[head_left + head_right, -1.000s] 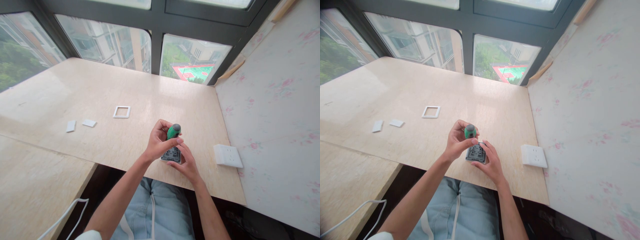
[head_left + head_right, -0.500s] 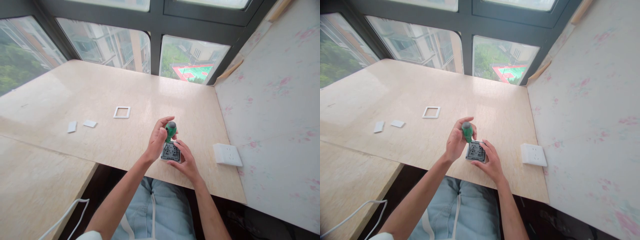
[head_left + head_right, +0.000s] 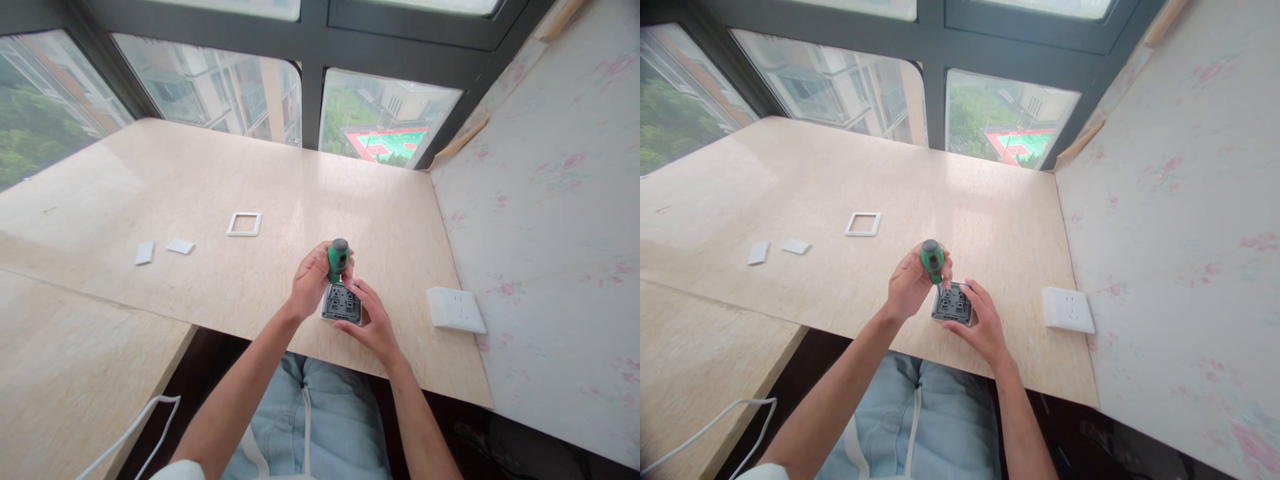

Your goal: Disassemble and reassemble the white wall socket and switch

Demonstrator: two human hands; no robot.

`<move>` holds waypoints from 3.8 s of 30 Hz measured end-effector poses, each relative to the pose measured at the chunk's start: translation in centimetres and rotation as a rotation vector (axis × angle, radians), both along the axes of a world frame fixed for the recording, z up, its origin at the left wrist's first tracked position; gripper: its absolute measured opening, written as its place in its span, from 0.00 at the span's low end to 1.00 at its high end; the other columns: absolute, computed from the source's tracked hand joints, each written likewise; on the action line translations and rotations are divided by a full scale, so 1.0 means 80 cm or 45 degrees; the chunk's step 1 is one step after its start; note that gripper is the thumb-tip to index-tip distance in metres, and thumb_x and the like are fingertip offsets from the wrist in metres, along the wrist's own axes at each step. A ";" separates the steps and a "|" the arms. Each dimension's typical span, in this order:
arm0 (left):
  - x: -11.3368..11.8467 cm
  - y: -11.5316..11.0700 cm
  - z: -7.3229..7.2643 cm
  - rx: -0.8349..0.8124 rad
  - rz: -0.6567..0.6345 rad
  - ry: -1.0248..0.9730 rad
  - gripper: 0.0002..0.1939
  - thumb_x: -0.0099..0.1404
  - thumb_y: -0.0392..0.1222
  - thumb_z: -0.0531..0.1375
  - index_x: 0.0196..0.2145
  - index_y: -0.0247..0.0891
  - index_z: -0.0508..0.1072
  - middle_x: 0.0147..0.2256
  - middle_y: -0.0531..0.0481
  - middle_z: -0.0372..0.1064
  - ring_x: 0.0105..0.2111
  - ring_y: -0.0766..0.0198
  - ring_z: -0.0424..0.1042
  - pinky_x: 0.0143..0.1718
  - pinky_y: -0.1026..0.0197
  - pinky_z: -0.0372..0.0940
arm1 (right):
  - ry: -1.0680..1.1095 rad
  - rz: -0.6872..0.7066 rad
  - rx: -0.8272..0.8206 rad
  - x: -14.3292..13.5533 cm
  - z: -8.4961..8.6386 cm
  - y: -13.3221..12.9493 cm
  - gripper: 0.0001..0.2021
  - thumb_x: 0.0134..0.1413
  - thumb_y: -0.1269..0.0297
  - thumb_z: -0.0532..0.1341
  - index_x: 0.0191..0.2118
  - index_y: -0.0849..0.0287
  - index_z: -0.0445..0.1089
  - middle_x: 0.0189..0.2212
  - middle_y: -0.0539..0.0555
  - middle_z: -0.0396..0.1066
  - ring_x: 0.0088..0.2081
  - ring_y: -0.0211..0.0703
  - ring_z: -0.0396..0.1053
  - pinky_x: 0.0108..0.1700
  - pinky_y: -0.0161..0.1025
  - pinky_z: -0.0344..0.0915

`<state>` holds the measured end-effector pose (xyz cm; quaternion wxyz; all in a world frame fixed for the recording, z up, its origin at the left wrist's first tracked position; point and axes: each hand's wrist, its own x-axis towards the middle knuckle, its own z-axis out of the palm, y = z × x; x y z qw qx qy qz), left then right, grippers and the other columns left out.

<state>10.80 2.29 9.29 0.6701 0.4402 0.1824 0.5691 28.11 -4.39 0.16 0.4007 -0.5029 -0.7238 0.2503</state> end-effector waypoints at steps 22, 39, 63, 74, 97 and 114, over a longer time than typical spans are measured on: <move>0.002 0.001 -0.010 0.160 0.256 0.118 0.15 0.55 0.49 0.73 0.35 0.40 0.77 0.33 0.53 0.66 0.30 0.69 0.64 0.32 0.65 0.62 | 0.007 0.013 0.012 0.000 -0.002 0.001 0.37 0.51 0.52 0.72 0.65 0.45 0.61 0.66 0.60 0.60 0.66 0.58 0.59 0.65 0.60 0.60; -0.018 0.004 -0.027 0.163 0.025 0.206 0.24 0.66 0.61 0.61 0.42 0.35 0.77 0.31 0.47 0.71 0.31 0.63 0.69 0.34 0.61 0.64 | 0.046 -0.002 -0.022 0.000 -0.002 0.000 0.36 0.50 0.51 0.72 0.64 0.46 0.63 0.65 0.59 0.61 0.67 0.57 0.58 0.66 0.59 0.59; -0.007 0.008 -0.015 -0.006 -0.175 0.068 0.25 0.67 0.63 0.59 0.44 0.36 0.71 0.29 0.50 0.70 0.26 0.66 0.68 0.32 0.60 0.63 | 0.026 -0.027 -0.018 0.000 -0.003 0.000 0.36 0.49 0.51 0.72 0.64 0.47 0.64 0.65 0.59 0.62 0.66 0.57 0.59 0.66 0.58 0.59; -0.014 0.002 0.013 -0.017 0.073 -0.043 0.24 0.63 0.62 0.64 0.45 0.40 0.72 0.33 0.51 0.69 0.28 0.66 0.69 0.32 0.59 0.68 | 0.030 -0.011 -0.038 0.000 0.000 -0.001 0.35 0.50 0.51 0.71 0.64 0.48 0.64 0.65 0.60 0.61 0.66 0.57 0.59 0.65 0.59 0.61; -0.080 0.019 -0.066 0.521 0.624 1.843 0.13 0.66 0.44 0.65 0.48 0.42 0.75 0.39 0.47 0.74 0.39 0.56 0.75 0.39 0.58 0.67 | 0.114 -0.067 -0.158 -0.001 -0.015 -0.004 0.36 0.53 0.53 0.70 0.65 0.49 0.60 0.68 0.61 0.56 0.69 0.58 0.54 0.66 0.62 0.58; -0.083 0.036 -0.104 0.648 0.599 1.903 0.21 0.66 0.42 0.65 0.55 0.36 0.68 0.52 0.40 0.71 0.53 0.50 0.68 0.54 0.48 0.62 | 0.182 -0.136 -0.200 0.000 -0.026 -0.005 0.35 0.50 0.53 0.71 0.64 0.49 0.63 0.68 0.59 0.57 0.69 0.60 0.55 0.65 0.60 0.62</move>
